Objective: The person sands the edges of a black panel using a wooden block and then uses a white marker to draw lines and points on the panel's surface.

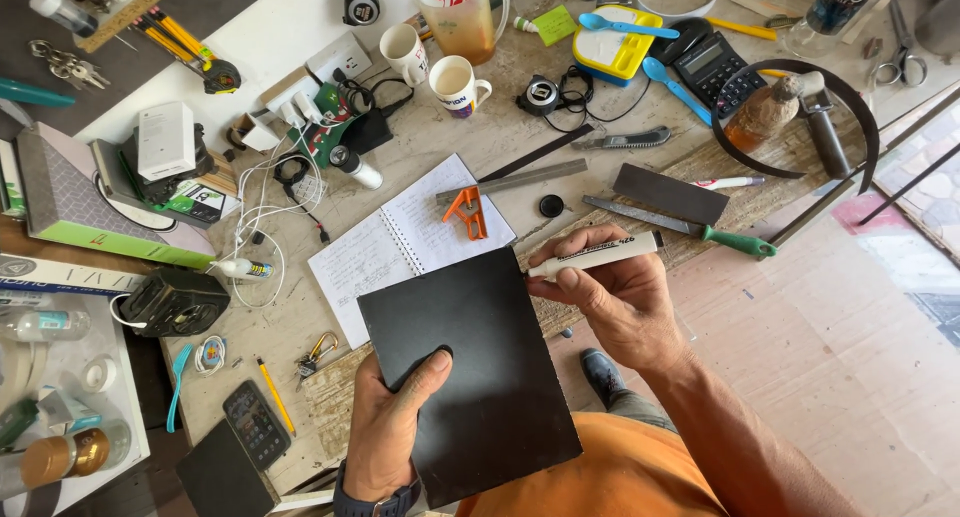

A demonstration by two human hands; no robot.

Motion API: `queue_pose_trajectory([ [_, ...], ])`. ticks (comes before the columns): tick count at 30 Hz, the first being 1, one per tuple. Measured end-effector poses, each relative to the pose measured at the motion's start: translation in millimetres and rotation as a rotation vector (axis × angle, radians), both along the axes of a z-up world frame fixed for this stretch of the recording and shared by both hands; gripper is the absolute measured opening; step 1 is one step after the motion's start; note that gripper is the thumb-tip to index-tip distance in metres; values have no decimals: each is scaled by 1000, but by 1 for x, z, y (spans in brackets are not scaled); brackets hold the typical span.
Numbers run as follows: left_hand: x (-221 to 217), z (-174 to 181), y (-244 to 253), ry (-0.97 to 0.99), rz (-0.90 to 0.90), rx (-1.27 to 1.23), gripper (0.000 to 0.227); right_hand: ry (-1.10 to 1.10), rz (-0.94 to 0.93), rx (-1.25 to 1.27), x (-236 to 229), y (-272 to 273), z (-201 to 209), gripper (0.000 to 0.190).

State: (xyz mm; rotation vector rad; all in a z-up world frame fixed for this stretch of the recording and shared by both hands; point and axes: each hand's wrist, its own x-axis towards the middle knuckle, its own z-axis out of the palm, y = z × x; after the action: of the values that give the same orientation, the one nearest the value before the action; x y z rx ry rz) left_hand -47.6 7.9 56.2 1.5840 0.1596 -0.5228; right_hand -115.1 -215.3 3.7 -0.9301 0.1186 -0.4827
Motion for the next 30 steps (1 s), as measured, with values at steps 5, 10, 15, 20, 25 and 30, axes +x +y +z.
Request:
queue_pose_trajectory([
  [5,-1,3,-2,-4,-22,2,38,-57,-4,7,2,-3,0,24],
  [10,2,-1,2,-6,-37,-18,38,-13,-16,-40,-7,2,4,23],
  [15,5,-6,8,-80,-99,-36,36,-26,5,-29,-13,8,3,22],
  [20,9,-12,15,-126,-151,-45,25,-34,15,-41,-18,11,0,23],
  [25,12,-7,16,-113,-132,-40,33,1,25,-102,-25,16,4,23],
  [30,15,-1,19,-120,-150,-45,39,9,34,-121,-28,19,3,23],
])
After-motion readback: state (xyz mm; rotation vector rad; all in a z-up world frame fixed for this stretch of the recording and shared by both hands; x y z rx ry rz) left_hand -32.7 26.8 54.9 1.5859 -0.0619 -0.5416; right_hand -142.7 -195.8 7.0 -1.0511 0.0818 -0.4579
